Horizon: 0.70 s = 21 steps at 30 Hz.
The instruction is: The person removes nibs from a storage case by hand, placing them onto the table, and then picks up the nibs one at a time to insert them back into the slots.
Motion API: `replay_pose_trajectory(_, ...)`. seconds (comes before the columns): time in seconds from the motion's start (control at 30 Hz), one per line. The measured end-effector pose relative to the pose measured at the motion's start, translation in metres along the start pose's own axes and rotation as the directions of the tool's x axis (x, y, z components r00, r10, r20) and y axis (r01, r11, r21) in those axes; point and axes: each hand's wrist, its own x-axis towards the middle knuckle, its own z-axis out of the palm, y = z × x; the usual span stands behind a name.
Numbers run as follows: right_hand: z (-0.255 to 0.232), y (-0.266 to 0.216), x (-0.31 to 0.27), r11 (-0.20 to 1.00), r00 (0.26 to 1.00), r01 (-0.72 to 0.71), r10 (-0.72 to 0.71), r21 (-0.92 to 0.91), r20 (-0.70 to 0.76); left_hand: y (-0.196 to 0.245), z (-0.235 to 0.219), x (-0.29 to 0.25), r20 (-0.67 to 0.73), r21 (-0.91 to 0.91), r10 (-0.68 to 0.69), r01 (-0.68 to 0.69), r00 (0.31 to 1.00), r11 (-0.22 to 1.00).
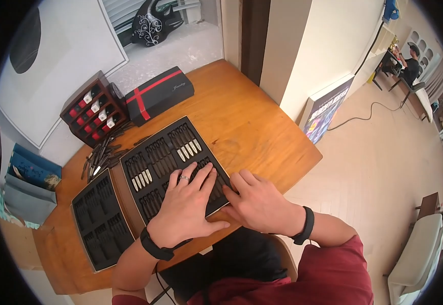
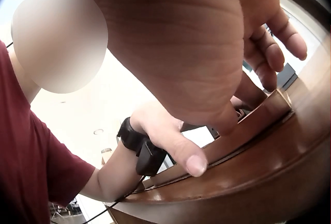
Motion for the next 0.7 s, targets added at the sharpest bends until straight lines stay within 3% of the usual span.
replay_pose_trajectory(0.17,0.000,0.017,0.014,0.994,0.999,0.043,-0.042,0.097,-0.010,0.006,0.008,-0.006,-0.018,0.022,-0.012,0.013,1.000,1.000)
replay_pose_trajectory(0.23,-0.009,0.039,0.025,0.946,0.980,0.010,-0.074,0.323,0.186,0.010,0.010,-0.014,-0.033,0.017,-0.026,0.026,0.999,1.000)
replay_pose_trajectory(0.3,-0.020,0.058,0.045,0.921,0.987,0.026,-0.085,0.388,0.137,0.017,0.003,-0.024,0.059,0.021,-0.030,0.029,0.998,0.999)
replay_pose_trajectory(0.37,-0.031,0.070,0.073,0.893,0.990,-0.023,-0.044,0.450,0.138,0.025,-0.003,-0.036,0.092,0.031,-0.030,0.028,0.995,0.999)
replay_pose_trajectory(0.43,-0.028,0.089,0.107,0.785,0.941,-0.215,0.007,0.582,0.339,0.029,-0.003,-0.046,0.112,0.058,-0.010,0.004,0.994,0.998)
replay_pose_trajectory(0.5,-0.024,0.083,0.136,0.412,0.926,-0.368,0.079,0.834,0.370,0.033,-0.001,-0.053,0.095,0.073,-0.025,0.018,0.995,0.997)
replay_pose_trajectory(0.53,-0.016,0.086,0.151,0.406,0.927,-0.365,0.076,0.838,0.367,0.034,0.000,-0.056,0.075,0.085,-0.023,0.017,0.997,0.996)
replay_pose_trajectory(0.6,0.016,0.101,0.175,-0.089,0.941,-0.328,0.055,0.940,0.334,0.034,-0.001,-0.059,0.066,0.100,-0.025,0.019,0.997,0.995)
replay_pose_trajectory(0.63,0.031,0.107,0.181,-0.100,0.941,-0.327,0.054,0.940,0.333,0.034,-0.002,-0.060,0.074,0.120,-0.021,0.012,0.997,0.993)
replay_pose_trajectory(0.7,0.059,0.116,0.189,-0.395,0.967,-0.217,0.036,0.893,0.251,0.032,-0.006,-0.060,0.096,0.141,-0.021,0.007,0.995,0.990)
